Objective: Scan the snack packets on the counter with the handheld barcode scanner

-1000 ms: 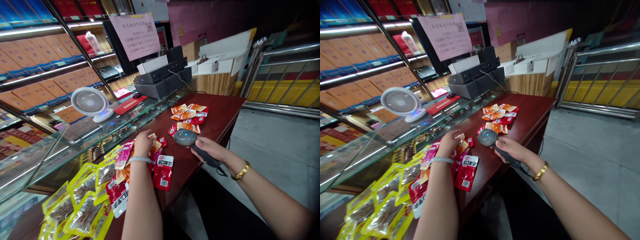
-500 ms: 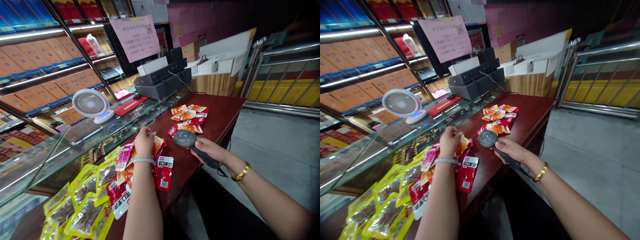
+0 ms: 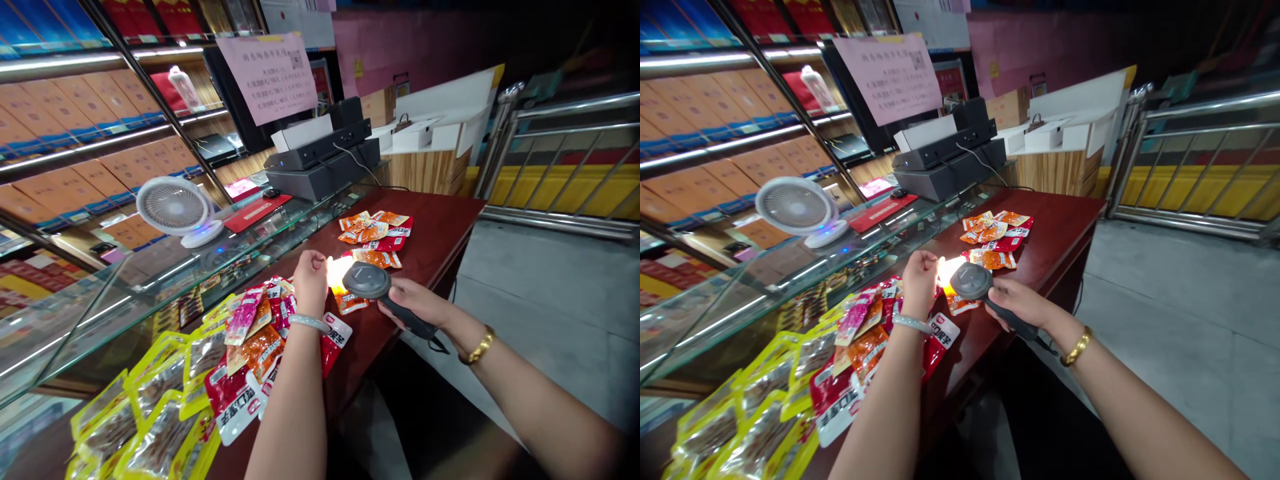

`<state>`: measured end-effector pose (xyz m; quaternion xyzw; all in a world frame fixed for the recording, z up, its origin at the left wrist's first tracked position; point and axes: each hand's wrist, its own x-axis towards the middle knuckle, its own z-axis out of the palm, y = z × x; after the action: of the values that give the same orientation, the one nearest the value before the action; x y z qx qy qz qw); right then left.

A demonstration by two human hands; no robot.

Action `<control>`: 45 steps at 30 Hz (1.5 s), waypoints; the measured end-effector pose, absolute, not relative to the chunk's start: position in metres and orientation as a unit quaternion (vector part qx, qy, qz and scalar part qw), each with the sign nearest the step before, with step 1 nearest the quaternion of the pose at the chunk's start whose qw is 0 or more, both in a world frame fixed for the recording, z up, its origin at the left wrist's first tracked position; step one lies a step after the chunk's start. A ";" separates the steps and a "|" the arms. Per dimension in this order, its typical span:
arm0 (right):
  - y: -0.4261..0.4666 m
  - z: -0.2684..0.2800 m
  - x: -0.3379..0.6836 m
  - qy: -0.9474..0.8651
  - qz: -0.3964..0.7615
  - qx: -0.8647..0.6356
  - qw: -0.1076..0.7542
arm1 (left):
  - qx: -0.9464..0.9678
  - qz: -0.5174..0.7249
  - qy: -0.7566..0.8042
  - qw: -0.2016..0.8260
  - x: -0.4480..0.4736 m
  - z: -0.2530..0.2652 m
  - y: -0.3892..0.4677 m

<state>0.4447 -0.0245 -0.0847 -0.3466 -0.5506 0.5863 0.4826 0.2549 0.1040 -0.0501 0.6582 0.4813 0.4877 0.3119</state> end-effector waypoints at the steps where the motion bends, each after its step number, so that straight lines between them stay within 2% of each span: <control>1: -0.024 -0.085 0.445 -0.551 0.586 -0.346 0.483 | 0.653 0.488 0.481 0.323 0.256 -0.052 0.105; 7: -0.023 -0.087 0.445 -0.540 0.595 -0.336 0.492 | 0.542 0.528 0.456 0.470 0.266 -0.060 0.109; 9: -0.023 -0.088 0.444 -0.535 0.597 -0.333 0.497 | 0.539 0.529 0.449 0.479 0.266 -0.058 0.108; 12: -0.023 -0.088 0.444 -0.531 0.596 -0.338 0.500 | 0.684 0.415 0.482 0.357 0.262 -0.050 0.101; 15: -0.023 -0.088 0.445 -0.529 0.591 -0.348 0.499 | 0.827 0.184 0.492 0.199 0.259 -0.040 0.085; 17: -0.023 -0.086 0.445 -0.525 0.594 -0.346 0.503 | 0.862 0.070 0.484 0.131 0.262 -0.038 0.073; 19: -0.024 -0.084 0.444 -0.515 0.598 -0.341 0.511 | 0.877 0.018 0.474 0.076 0.269 -0.038 0.062; 24: -0.028 -0.080 0.443 -0.466 0.594 -0.395 0.522 | 0.884 -0.018 0.467 0.016 0.295 -0.045 0.059; 35: -0.022 -0.074 0.471 -0.388 0.618 -0.403 0.553 | 0.869 -0.017 0.491 0.062 0.361 -0.056 0.111; 39: -0.015 -0.075 0.472 -0.377 0.640 -0.390 0.544 | 0.868 -0.010 0.488 0.092 0.337 -0.046 0.115; 45: -0.005 -0.075 0.473 -0.414 0.660 -0.389 0.492 | 0.866 -0.041 0.498 0.014 0.246 -0.020 0.118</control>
<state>0.4726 -0.0046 -0.0748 -0.3886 -0.4137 0.6602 0.4920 0.2455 0.1180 -0.0200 0.8661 0.4979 -0.0414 0.0142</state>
